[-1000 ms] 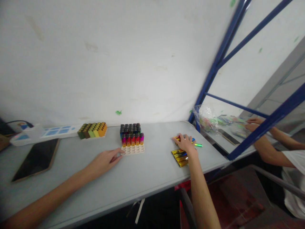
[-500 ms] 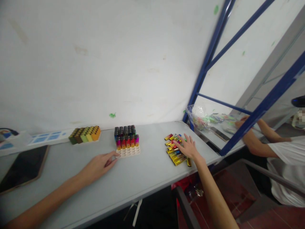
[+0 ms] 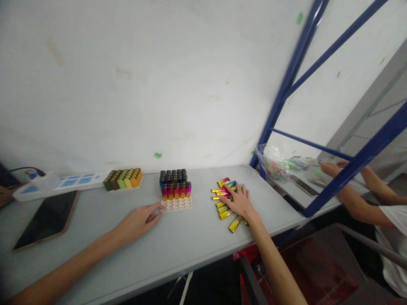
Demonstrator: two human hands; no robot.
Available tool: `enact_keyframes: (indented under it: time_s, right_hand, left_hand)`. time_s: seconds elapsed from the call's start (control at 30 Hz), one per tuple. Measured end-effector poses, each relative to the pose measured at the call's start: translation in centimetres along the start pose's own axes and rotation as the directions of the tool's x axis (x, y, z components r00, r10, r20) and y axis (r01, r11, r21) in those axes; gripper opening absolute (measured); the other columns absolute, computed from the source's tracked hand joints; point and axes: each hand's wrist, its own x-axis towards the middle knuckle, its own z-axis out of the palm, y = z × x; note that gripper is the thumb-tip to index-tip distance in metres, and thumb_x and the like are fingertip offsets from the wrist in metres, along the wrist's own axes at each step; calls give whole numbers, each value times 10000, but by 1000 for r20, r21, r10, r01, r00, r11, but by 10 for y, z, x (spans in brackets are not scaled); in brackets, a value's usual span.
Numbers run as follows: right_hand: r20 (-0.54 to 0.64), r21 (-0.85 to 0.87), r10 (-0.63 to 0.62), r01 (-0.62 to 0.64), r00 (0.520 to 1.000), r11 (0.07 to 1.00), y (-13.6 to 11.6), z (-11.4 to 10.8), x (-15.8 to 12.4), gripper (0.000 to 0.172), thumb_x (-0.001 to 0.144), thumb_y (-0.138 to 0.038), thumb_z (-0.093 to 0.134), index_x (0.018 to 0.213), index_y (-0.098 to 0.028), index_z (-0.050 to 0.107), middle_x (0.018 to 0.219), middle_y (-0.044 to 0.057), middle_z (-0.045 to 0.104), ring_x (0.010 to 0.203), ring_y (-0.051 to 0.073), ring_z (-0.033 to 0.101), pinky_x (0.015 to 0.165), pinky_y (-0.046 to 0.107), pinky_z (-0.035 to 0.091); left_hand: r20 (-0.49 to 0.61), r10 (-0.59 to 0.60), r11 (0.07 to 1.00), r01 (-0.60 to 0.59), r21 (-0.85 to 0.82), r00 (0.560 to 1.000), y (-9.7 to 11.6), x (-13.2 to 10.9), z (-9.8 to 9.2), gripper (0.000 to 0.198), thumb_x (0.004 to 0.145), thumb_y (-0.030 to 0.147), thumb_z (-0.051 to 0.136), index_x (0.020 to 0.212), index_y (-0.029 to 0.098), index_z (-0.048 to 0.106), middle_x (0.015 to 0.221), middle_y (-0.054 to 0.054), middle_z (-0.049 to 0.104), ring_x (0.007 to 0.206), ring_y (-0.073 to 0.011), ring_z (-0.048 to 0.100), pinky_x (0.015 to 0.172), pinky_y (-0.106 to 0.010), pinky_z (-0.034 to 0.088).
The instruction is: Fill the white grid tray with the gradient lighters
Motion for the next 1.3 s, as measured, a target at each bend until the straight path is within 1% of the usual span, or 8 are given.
enact_keyframes:
  time_s: [0.23, 0.43, 0.53, 0.67, 0.77, 0.87, 1.07, 1.3]
  right_hand:
    - [15, 77, -79, 78, 997, 994, -48, 6, 18, 791, 887, -816, 339, 1555, -393, 328, 1649, 112, 226, 1515, 457, 100, 1169, 666, 141]
    - [-56, 137, -83, 90, 995, 986, -53, 0, 21, 692, 950, -738, 303, 1537, -378, 376, 1625, 95, 286, 1516, 426, 133, 1157, 703, 134]
    - [-188, 152, -89, 119, 978, 981, -41, -10, 1, 599, 1003, -633, 303, 1502, -330, 435, 1579, 122, 354, 1482, 375, 265, 1160, 682, 196]
    - [-315, 133, -235, 288, 919, 948, -24, -19, -52, 515, 968, -555, 490, 1361, -230, 557, 1386, 172, 520, 1303, 324, 494, 1104, 536, 406]
    - [-308, 135, -211, 262, 928, 956, -16, -13, -89, 423, 906, -549, 597, 1177, -225, 631, 1138, 141, 610, 1013, 298, 633, 927, 483, 539]
    - [-254, 182, -217, 266, 943, 947, -14, 0, -105, 249, 934, -457, 575, 1014, -233, 652, 1006, 100, 620, 849, 248, 649, 803, 411, 571]
    - [-271, 228, -270, 334, 924, 915, -28, 8, -76, 133, 947, -293, 541, 901, -216, 639, 923, 93, 629, 856, 243, 638, 800, 385, 552]
    - [-248, 397, -304, 383, 920, 834, -33, -10, -56, 137, 927, -347, 591, 968, -217, 604, 941, 62, 672, 865, 220, 657, 776, 366, 569]
  left_hand:
    - [2, 8, 1000, -8, 9, 1000, 4, -1, -3, 336, 960, 325, 396, 1176, 200, 620, 691, -7, 608, 658, -198, 612, 635, -265, 415]
    - [5, 11, 999, -12, 30, 1000, 4, -2, -3, 330, 958, 323, 403, 1171, 196, 621, 678, -8, 610, 665, -203, 618, 643, -269, 425]
    - [3, 17, 1000, -17, 23, 1000, 2, -1, -1, 332, 961, 329, 407, 1181, 200, 620, 689, -9, 613, 656, -203, 616, 651, -273, 430]
    - [-22, 21, 1000, -21, -4, 1000, 0, -1, 2, 316, 966, 345, 416, 1167, 214, 621, 683, 1, 607, 634, -195, 603, 668, -268, 436]
    - [-14, 19, 1000, -19, -2, 1000, 0, -1, 1, 321, 963, 347, 418, 1168, 208, 622, 671, 0, 603, 624, -197, 592, 669, -268, 438]
    - [-8, 22, 1000, -22, 5, 1000, 1, -1, 1, 327, 967, 344, 412, 1178, 205, 619, 668, -1, 600, 622, -196, 588, 659, -269, 432]
    - [-14, 13, 1000, -13, 6, 1000, 1, -1, 0, 319, 968, 336, 425, 1182, 204, 620, 666, 4, 590, 630, -190, 596, 641, -264, 430]
    - [-20, 29, 1000, -28, 7, 999, 1, -2, 1, 313, 965, 328, 425, 1173, 202, 622, 651, 9, 581, 637, -189, 596, 665, -267, 447]
